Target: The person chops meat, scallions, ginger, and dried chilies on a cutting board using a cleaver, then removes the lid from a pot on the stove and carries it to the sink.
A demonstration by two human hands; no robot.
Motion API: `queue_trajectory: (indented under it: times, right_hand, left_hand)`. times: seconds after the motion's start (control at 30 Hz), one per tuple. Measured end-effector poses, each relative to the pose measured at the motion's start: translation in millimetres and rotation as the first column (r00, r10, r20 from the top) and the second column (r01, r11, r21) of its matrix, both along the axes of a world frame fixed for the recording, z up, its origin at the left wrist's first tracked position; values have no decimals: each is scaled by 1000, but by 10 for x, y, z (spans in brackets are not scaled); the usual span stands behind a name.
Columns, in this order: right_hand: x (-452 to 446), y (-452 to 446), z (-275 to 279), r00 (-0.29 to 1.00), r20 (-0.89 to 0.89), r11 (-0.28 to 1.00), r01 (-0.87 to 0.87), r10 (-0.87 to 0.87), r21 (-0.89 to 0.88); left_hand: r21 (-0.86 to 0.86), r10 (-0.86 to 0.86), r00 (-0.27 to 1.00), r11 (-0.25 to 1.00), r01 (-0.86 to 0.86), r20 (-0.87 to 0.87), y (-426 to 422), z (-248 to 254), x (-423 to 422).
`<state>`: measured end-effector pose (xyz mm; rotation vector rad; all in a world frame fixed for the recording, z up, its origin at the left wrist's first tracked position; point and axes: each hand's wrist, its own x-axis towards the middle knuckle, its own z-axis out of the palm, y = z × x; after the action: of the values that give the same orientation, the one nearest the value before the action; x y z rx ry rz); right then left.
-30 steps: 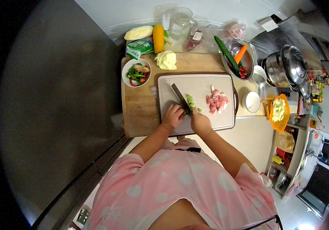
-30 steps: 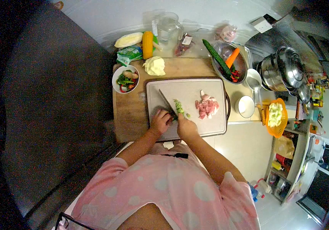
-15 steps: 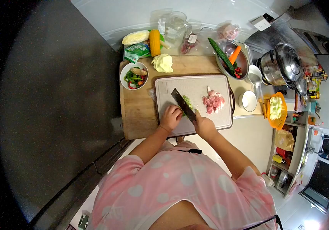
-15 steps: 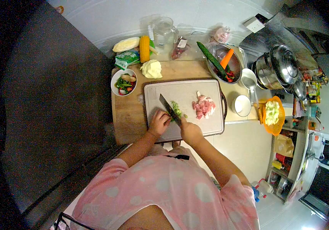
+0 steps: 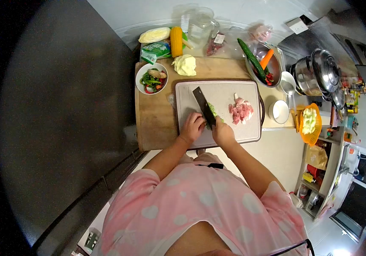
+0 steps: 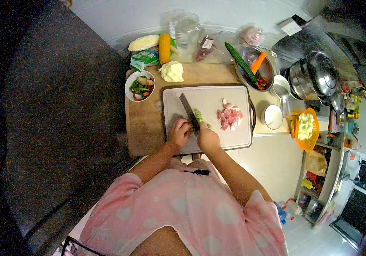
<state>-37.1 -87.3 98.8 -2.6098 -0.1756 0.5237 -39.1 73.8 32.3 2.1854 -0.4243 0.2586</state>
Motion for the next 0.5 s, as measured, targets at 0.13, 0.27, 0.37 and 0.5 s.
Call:
queue_trajectory:
  times: [0.13, 0.27, 0.37, 0.5]
  right_hand:
    - [40, -23, -53, 999, 31, 999, 39, -40, 27]
    - [56, -37, 5, 998, 19, 998, 56, -57, 41]
    - [49, -39, 1, 998, 27, 997, 52, -53, 49]
    - [80, -71, 19, 999, 44, 999, 28, -30, 36]
  left_hand:
    - [76, -77, 996, 994, 74, 37, 22, -112, -11]
    - [61, -97, 995, 993, 97, -1, 72, 196, -84]
    - [75, -63, 997, 995, 60, 41, 64, 172, -115]
    - [43, -35, 999, 998, 35, 5, 39, 16, -80]
